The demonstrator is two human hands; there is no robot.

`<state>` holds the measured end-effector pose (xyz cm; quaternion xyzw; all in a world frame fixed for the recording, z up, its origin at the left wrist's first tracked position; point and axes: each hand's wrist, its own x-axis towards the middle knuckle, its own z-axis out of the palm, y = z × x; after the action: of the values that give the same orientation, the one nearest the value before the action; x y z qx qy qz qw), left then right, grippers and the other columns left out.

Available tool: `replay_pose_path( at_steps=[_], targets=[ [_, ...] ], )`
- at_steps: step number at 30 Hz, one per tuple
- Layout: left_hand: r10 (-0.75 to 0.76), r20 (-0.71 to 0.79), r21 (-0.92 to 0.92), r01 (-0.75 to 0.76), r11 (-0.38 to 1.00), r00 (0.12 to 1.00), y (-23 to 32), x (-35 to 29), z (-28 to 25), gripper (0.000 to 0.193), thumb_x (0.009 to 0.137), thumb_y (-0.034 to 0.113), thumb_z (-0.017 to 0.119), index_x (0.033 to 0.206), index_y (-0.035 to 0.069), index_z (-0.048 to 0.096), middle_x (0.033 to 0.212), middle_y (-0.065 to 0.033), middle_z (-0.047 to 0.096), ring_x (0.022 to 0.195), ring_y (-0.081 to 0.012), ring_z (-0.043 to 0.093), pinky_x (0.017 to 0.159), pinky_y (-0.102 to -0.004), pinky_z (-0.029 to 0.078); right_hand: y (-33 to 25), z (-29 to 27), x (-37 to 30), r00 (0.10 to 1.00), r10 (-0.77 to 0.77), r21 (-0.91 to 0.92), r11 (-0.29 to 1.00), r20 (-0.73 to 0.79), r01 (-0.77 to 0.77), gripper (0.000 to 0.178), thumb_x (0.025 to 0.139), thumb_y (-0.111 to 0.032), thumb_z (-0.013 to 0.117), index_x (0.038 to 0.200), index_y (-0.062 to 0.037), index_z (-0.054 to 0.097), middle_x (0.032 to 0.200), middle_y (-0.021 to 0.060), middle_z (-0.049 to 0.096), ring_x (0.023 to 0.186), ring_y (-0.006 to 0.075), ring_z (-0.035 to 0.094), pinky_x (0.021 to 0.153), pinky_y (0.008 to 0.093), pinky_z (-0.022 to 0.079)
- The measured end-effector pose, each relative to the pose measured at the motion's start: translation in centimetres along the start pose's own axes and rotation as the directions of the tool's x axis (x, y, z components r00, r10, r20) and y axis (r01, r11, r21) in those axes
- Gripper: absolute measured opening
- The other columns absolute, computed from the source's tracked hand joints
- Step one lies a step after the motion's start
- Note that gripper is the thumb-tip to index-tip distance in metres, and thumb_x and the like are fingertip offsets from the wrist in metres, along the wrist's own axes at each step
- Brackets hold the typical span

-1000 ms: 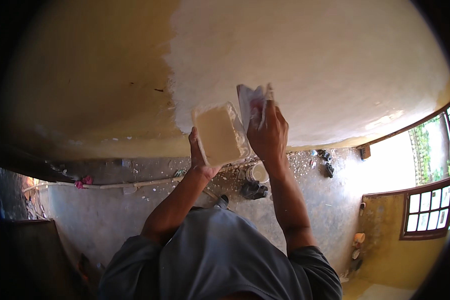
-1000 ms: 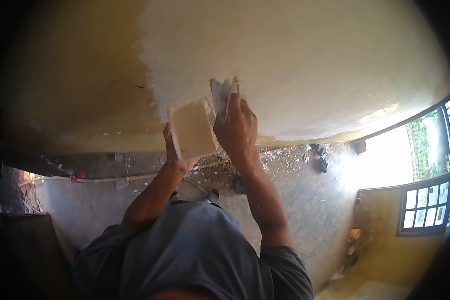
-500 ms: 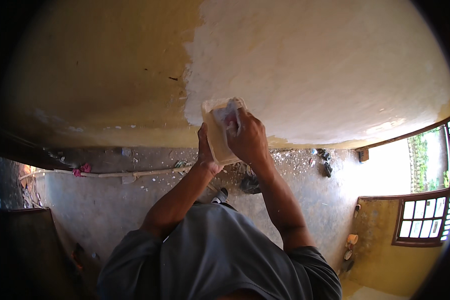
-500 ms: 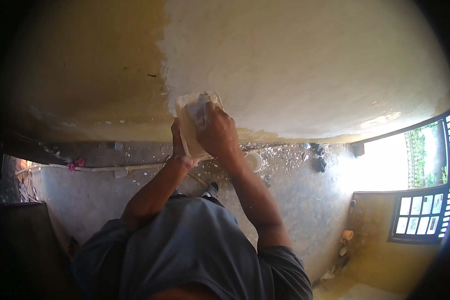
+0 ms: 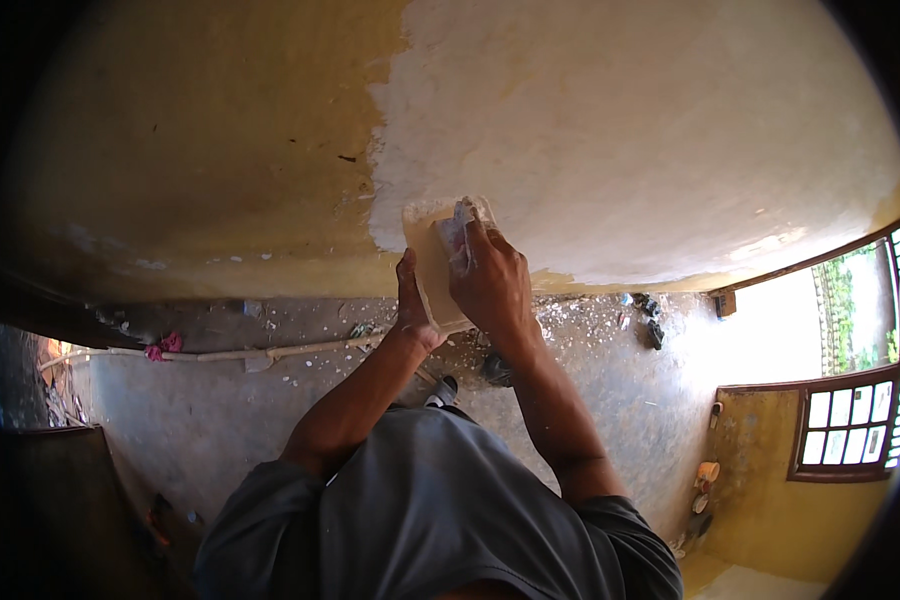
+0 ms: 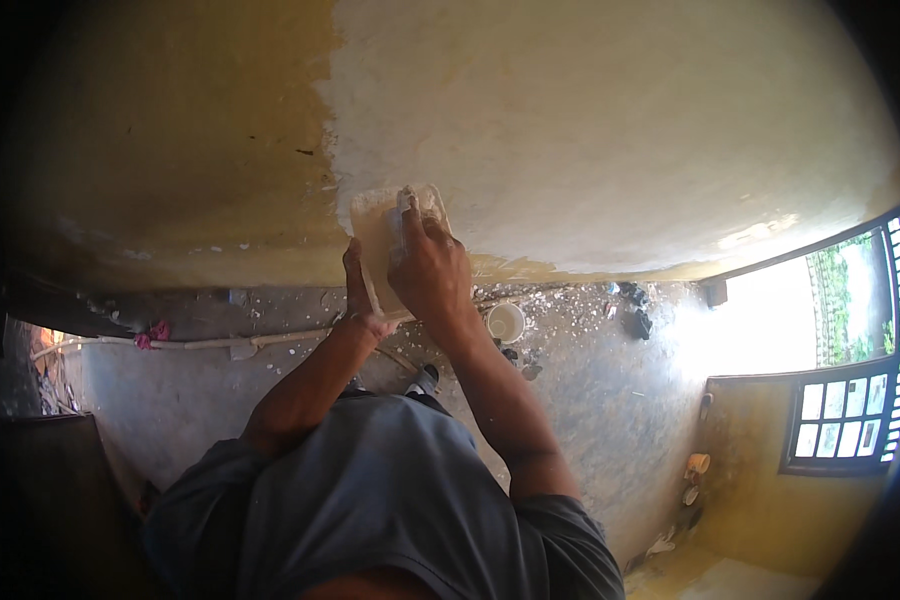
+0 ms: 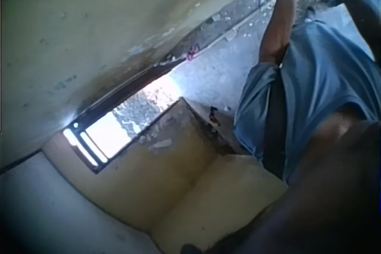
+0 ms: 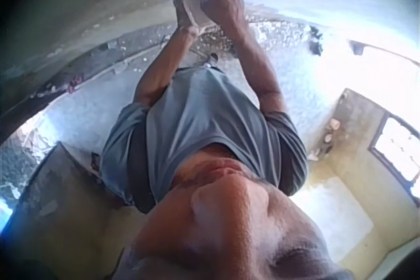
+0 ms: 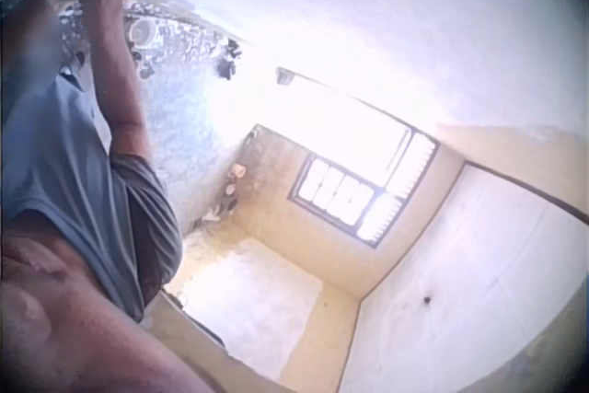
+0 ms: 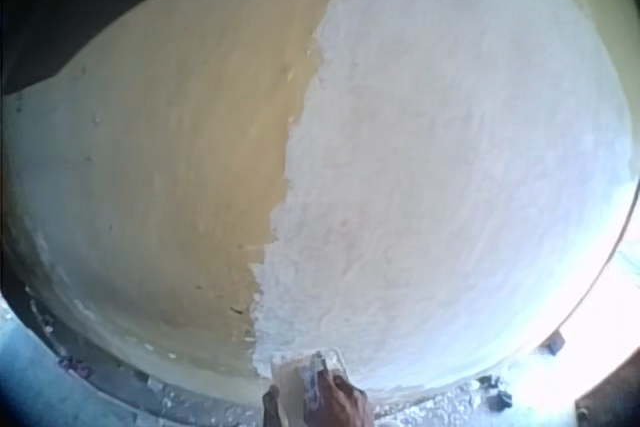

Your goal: The person applies wall filler from a container to a wall using a putty knife. They spread the filler across the surface with repeated upward and downward strokes to smooth the wall.

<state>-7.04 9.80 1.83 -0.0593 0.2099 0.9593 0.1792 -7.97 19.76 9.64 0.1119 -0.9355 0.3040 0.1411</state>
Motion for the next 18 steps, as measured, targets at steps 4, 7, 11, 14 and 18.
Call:
replay_pose_path(
  at_steps=[4, 7, 11, 14, 18],
  targets=[
    [-0.058, -0.033, -0.057, 0.056, 0.997, 0.998, -0.3, 0.2, -0.3, 0.083, 0.086, 0.075, 0.039, 0.146, 0.017, 0.042, 0.139, -0.0106, 0.053, 0.125, -0.0290, 0.055, 0.104, -0.0457, 0.047, -1.2, 0.1, -0.2, 0.998, 0.041, 0.085, 0.996, -0.053, -0.036, 0.050, 0.083, -0.005, 0.060, 0.132, -0.0044, 0.055, 0.096, 0.0235, 0.067, 0.080, 0.0441, 0.067, 0.068, 0.0494, 0.055],
    [-0.056, -0.059, -0.085, 0.051, 0.995, 0.997, -0.3, 0.3, -0.6, 0.082, 0.087, 0.074, 0.038, 0.145, 0.016, 0.042, 0.139, -0.0102, 0.053, 0.124, -0.0291, 0.056, 0.104, -0.0453, 0.047, -1.2, 0.3, -0.9, 1.000, -0.011, 0.000, 1.000, -0.023, 0.011, 0.049, 0.083, -0.005, 0.060, 0.132, -0.0051, 0.056, 0.095, 0.0224, 0.068, 0.078, 0.0431, 0.067, 0.067, 0.0485, 0.056],
    [-0.018, -0.059, -0.033, 0.016, 0.999, 0.998, -0.1, -0.1, 0.1, 0.079, 0.089, 0.072, 0.037, 0.145, 0.016, 0.043, 0.137, -0.0098, 0.054, 0.124, -0.0287, 0.055, 0.103, -0.0456, 0.047, 0.8, -0.4, 0.0, 0.969, -0.082, -0.081, 0.995, -0.232, 0.065, 0.055, 0.079, -0.007, 0.066, 0.133, -0.0070, 0.057, 0.093, 0.0200, 0.068, 0.076, 0.0387, 0.069, 0.066, 0.0459, 0.056],
    [0.020, -0.044, 0.035, -0.019, 0.999, 0.999, -0.2, -0.3, 0.1, 0.085, 0.085, 0.075, 0.041, 0.146, 0.016, 0.041, 0.140, -0.0113, 0.051, 0.128, -0.0294, 0.052, 0.106, -0.0508, 0.044, 1.9, -0.3, -0.1, 0.972, -0.118, -0.229, 0.971, -0.202, 0.070, 0.059, 0.075, -0.006, 0.067, 0.134, -0.0075, 0.057, 0.093, 0.0191, 0.068, 0.078, 0.0374, 0.068, 0.065, 0.0442, 0.056],
    [-0.009, -0.051, 0.031, 0.011, 0.999, 0.999, -0.3, -0.6, 0.3, 0.086, 0.084, 0.076, 0.042, 0.146, 0.015, 0.041, 0.140, -0.0119, 0.051, 0.127, -0.0297, 0.053, 0.105, -0.0513, 0.045, 1.7, 0.0, -0.1, 0.982, -0.095, -0.160, 0.985, -0.163, 0.068, 0.062, 0.073, -0.004, 0.067, 0.134, -0.0078, 0.056, 0.095, 0.0192, 0.068, 0.079, 0.0373, 0.068, 0.065, 0.0433, 0.056]
  ],
)
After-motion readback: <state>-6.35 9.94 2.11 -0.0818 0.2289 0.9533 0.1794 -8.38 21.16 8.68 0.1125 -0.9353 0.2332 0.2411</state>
